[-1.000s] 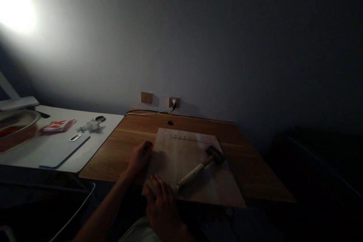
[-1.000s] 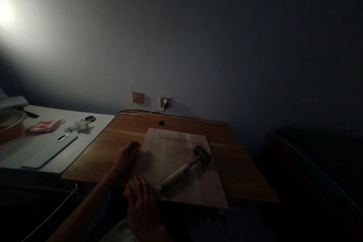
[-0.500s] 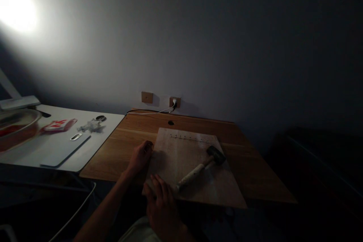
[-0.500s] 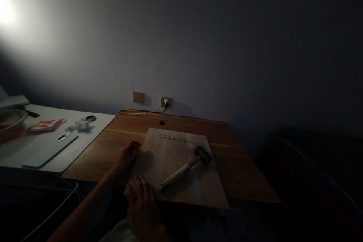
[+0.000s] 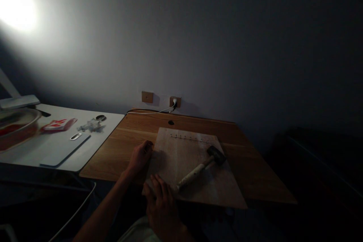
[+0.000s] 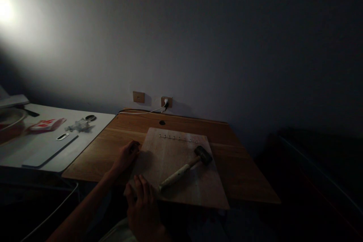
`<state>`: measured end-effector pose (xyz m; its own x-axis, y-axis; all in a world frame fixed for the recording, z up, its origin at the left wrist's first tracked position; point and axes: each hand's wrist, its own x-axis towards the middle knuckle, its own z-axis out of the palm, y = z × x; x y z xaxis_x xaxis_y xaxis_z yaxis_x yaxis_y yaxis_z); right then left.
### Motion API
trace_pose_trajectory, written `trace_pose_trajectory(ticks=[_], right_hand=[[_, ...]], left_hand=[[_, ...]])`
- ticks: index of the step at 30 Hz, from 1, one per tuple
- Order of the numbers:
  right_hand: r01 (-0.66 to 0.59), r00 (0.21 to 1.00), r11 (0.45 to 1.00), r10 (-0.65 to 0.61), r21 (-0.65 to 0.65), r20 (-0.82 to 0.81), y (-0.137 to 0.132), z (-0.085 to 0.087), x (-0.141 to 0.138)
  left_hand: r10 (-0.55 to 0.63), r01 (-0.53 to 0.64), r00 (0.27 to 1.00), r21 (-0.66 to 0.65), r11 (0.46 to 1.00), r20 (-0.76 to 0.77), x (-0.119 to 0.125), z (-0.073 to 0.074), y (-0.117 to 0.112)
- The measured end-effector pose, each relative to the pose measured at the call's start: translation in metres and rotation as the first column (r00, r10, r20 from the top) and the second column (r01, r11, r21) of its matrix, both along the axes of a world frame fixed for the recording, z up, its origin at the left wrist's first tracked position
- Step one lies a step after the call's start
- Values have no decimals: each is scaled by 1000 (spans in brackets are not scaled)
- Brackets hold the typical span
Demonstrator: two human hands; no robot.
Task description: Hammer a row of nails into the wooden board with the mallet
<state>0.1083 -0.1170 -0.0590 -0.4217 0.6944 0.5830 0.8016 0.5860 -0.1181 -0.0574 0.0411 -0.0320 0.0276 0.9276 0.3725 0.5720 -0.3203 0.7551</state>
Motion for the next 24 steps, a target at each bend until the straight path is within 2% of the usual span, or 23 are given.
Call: trace_pose_trajectory(ticks=[5,10,16,24], right_hand=[[-18,1000,1000,18,-17,3,0,0,0],[-13,1000,999,13,-33,10,-1,2,0],[-8,1000,1000,8,-5,11,0,2,1],[-25,1000,1000,25,-15,4,0,6,1]], left_hand=[[6,-6,1000,17,1000,12,0,-3,0],[-16,16,1000,41,999,2,0,0,-1],[-7,7,1000,4,1000,-8,1,6,-3],[6,-6,1000,-3,1000,-17,0,2,-2]])
